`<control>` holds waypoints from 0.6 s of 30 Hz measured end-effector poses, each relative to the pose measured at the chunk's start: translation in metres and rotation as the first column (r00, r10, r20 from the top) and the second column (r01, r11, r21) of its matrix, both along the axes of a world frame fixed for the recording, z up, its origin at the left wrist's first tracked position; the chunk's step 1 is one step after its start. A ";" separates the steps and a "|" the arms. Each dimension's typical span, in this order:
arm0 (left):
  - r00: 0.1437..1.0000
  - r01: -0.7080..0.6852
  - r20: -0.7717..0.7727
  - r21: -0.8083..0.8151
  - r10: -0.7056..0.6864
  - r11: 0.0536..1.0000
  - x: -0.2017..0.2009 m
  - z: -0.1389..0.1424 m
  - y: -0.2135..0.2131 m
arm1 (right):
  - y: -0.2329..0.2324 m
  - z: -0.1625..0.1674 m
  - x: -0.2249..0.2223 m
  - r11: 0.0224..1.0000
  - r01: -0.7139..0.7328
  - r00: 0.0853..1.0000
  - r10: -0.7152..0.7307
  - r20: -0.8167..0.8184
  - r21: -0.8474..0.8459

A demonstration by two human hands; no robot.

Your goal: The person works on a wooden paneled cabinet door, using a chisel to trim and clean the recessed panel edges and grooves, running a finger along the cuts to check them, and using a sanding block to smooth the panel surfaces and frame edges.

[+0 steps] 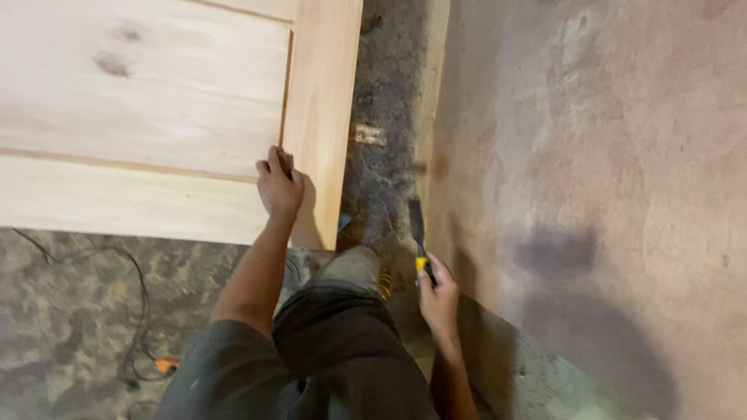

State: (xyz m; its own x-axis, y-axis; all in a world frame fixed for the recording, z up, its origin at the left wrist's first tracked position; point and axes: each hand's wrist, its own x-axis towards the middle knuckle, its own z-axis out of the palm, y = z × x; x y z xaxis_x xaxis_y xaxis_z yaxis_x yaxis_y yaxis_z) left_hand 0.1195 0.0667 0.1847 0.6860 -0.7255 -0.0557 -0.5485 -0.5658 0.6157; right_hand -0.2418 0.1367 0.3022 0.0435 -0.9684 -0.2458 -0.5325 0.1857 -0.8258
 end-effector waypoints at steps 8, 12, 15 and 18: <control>0.971 -0.125 0.205 -0.011 0.124 0.992 -0.012 -0.026 -0.014 | -0.087 0.018 0.020 0.971 -0.241 0.917 0.223 0.332 0.013; 0.939 -0.155 0.302 -0.057 0.165 0.986 -0.011 -0.037 -0.021 | -0.163 0.019 0.024 0.928 -0.356 0.865 0.281 0.416 0.113; 0.941 -0.163 0.294 -0.043 0.168 0.986 -0.009 -0.046 -0.021 | -0.233 0.005 0.042 0.863 -0.409 0.880 0.286 0.380 0.297; 0.937 -0.213 0.277 -0.028 0.213 0.977 -0.008 -0.049 -0.021 | -0.296 -0.009 0.073 0.774 -0.538 0.834 0.430 0.345 0.336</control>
State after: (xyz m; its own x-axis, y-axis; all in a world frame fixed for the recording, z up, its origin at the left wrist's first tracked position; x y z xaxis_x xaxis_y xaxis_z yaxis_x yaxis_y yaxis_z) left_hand 0.1111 0.0457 0.1356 0.8129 -0.5608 0.1571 -0.5634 -0.6892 0.4556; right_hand -0.1688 -0.1593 0.2931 0.5870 -0.6159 -0.5254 -0.4429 0.2989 -0.8453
